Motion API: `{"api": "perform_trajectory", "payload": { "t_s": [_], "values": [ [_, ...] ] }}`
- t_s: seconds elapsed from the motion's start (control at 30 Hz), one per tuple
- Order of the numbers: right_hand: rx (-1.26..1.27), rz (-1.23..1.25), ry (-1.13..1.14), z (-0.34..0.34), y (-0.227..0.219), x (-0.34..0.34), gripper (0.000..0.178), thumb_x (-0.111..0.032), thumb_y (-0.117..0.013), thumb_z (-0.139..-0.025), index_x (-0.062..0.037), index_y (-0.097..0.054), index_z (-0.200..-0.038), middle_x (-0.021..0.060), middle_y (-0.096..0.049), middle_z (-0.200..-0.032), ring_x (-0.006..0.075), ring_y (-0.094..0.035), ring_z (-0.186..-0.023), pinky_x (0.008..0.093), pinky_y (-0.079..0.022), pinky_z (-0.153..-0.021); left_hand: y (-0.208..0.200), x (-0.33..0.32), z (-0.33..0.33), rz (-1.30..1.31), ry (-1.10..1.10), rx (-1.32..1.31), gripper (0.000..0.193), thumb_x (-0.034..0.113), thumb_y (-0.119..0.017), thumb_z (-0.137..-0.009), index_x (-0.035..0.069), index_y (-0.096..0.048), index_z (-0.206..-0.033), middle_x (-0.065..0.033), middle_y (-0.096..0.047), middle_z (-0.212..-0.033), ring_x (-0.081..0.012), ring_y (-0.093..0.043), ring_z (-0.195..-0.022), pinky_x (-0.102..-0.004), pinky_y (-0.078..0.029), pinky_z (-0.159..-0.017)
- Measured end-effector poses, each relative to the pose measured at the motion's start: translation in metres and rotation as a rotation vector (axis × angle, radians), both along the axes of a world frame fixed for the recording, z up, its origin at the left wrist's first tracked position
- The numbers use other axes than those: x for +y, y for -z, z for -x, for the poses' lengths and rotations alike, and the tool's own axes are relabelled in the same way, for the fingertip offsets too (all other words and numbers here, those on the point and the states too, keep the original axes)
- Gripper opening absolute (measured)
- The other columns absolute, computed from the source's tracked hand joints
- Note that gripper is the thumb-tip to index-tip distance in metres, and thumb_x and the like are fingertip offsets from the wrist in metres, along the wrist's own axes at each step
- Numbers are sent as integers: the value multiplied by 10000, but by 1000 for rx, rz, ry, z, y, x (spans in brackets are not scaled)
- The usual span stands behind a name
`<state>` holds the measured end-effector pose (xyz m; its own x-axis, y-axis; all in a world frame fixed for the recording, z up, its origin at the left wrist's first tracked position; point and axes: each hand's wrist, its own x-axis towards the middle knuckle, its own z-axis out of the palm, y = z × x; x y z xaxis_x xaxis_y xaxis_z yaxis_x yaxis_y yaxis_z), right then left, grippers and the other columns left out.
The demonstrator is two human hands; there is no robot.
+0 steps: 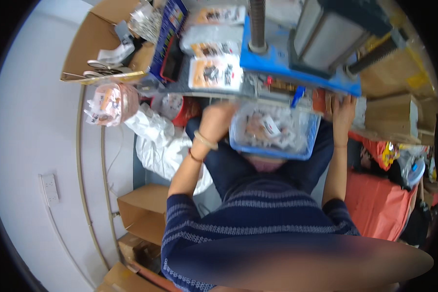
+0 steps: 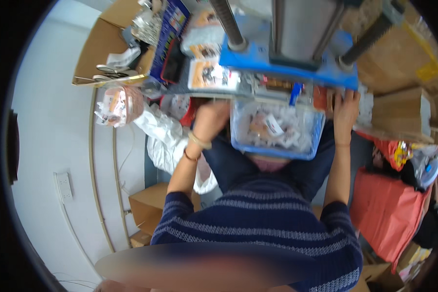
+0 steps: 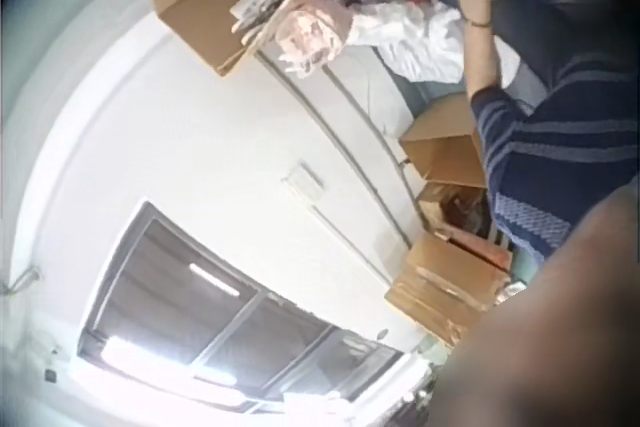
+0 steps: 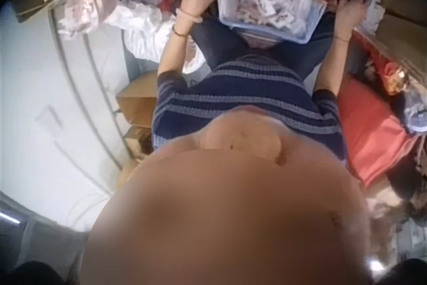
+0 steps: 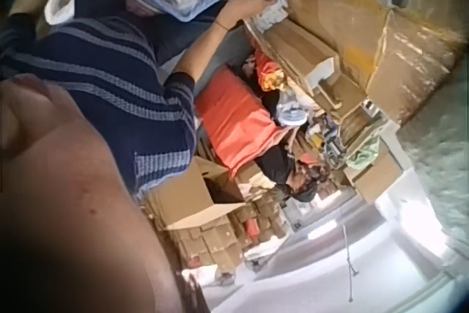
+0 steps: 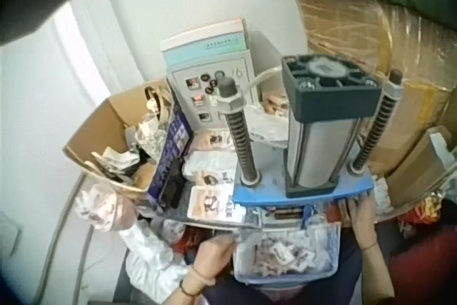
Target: The recorder is putting small white packets into plastic bags and sealing them with a heat sealer.
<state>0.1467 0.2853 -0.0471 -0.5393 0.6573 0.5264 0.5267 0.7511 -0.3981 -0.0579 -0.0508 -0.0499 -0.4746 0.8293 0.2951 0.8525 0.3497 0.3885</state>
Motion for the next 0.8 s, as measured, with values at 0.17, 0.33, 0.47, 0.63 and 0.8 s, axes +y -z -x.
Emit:
{"api": "perform_trajectory", "payload": {
  "t_s": [0.17,0.33,0.47,0.63,0.8],
  "values": [
    [93,-23,-116,3,10,9,242,-159,-631,-881,5,-599,-1056,213,-587,-1086,414,-567,-976,428,-466,-806,30,17,35,-95,-225,292,602,342,-711,-793,33,-531,-1277,-166,-532,-1317,-328,-454,-1269,-514,-274,-1078],
    [62,99,-50,-1,11,4,212,-186,-628,-894,-11,-619,-1013,179,-624,-979,388,-608,-865,421,-482,-736,68,-5,32,-207,-86,163,435,-49,-601,-805,57,-589,-1226,-126,-586,-1266,-310,-513,-1222,-401,-420,-1003],
    [44,50,-42,-4,22,17,227,-200,-627,-902,-18,-634,-1037,169,-634,-992,324,-639,-835,387,-490,-715,62,9,40,-311,-108,171,369,-99,-584,-737,35,-665,-1071,-118,-655,-1039,-308,-598,-934,-393,-481,-877],
    [198,176,-140,-12,14,12,239,-175,-622,-920,-41,-642,-1116,153,-655,-955,245,-657,-797,318,-502,-710,53,20,47,-337,-233,203,277,-70,-597,-683,46,-680,-921,-118,-660,-916,-306,-600,-856,-394,-490,-774],
    [142,164,-160,-8,18,14,232,-194,-625,-916,-36,-639,-1086,169,-673,-950,285,-670,-810,344,-511,-714,65,33,65,-356,-357,307,232,-41,-630,-662,64,-639,-868,-124,-637,-899,-326,-581,-906,-426,-447,-826]
  ]
}}
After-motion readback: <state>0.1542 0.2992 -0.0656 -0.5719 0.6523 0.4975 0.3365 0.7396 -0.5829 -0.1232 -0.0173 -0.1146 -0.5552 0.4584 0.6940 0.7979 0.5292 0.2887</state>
